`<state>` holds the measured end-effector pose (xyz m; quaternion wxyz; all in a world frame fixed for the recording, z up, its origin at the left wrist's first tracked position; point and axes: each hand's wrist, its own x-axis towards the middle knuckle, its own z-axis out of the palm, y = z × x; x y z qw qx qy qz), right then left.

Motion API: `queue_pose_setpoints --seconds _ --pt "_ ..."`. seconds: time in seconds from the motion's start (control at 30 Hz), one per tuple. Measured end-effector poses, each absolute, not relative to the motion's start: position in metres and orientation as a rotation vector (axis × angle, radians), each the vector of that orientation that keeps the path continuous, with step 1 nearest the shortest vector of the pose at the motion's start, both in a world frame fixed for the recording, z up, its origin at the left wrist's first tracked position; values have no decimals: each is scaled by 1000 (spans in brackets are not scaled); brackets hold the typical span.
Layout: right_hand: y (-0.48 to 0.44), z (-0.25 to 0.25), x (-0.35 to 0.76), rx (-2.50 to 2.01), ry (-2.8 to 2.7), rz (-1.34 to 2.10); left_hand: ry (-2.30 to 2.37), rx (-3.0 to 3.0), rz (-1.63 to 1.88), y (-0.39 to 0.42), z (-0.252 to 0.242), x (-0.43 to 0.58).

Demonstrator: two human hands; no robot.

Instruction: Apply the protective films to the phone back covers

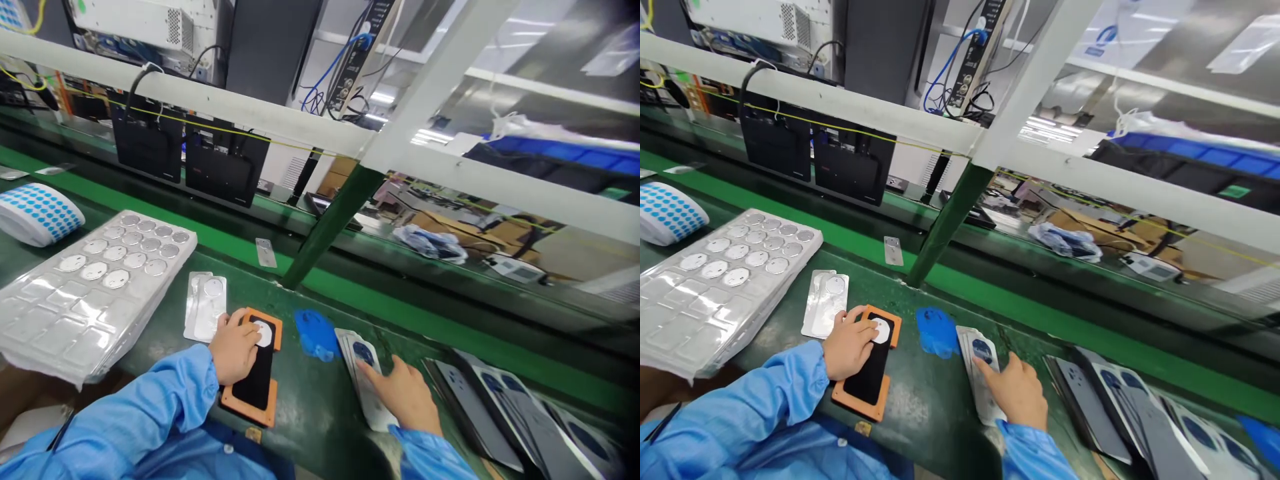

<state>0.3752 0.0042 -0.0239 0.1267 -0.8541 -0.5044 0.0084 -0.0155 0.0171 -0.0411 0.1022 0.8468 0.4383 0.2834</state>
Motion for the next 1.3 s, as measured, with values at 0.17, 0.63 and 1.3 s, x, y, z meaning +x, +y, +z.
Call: queue_pose_setpoints --seconds 0.17,0.63,1.3 --pt "-1 -30 408 -2523 -1445 285 1361 2428 961 18 -46 -16" --pt "9 32 404 -2388 -1221 339 1316 1952 1277 -1 -10 -23" --pt "-44 17 157 -1180 -2199 -16 943 1227 947 -34 -3 -29"
